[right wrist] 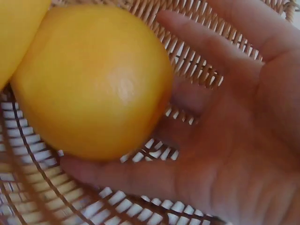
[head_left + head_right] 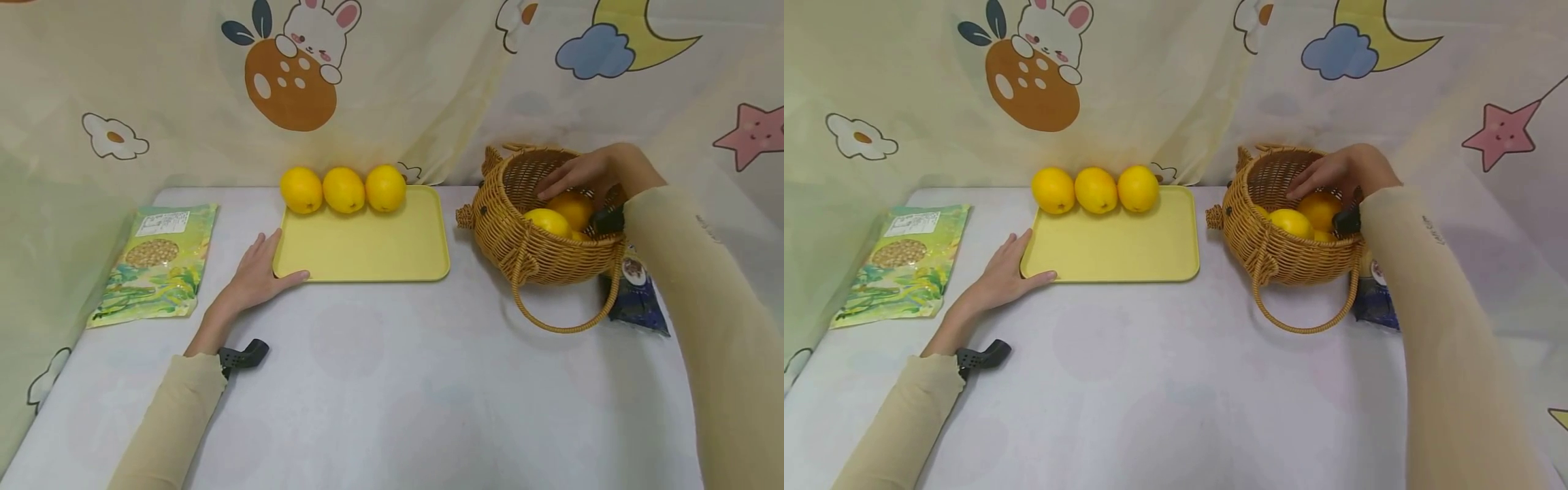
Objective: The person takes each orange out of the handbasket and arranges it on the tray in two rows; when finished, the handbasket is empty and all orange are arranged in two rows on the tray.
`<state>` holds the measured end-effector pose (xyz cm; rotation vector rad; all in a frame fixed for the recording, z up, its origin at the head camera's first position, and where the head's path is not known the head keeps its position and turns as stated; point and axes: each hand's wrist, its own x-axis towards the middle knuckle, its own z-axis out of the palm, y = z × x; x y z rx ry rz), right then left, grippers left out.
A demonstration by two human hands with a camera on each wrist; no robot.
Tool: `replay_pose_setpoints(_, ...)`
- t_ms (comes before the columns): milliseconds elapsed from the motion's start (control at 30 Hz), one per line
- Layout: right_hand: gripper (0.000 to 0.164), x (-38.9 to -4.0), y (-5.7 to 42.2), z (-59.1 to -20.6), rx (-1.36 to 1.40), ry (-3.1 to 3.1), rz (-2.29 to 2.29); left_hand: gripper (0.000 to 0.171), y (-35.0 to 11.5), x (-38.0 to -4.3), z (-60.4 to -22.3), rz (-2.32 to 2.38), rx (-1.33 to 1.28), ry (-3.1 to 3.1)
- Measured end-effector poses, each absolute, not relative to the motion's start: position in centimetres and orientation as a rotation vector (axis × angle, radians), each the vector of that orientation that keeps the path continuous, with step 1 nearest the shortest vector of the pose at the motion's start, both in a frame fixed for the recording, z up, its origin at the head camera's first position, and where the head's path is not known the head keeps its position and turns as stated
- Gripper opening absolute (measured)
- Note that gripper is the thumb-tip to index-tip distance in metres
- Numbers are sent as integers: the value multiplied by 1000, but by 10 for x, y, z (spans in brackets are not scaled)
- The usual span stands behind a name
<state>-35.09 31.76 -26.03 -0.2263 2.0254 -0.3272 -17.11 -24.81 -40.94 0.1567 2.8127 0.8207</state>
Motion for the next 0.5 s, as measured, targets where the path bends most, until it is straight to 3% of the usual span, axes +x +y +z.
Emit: replay_pose_setpoints(500, 78, -354, 323, -277, -285, 2019, -482, 112, -247, -170, -409, 828, 152, 2820)
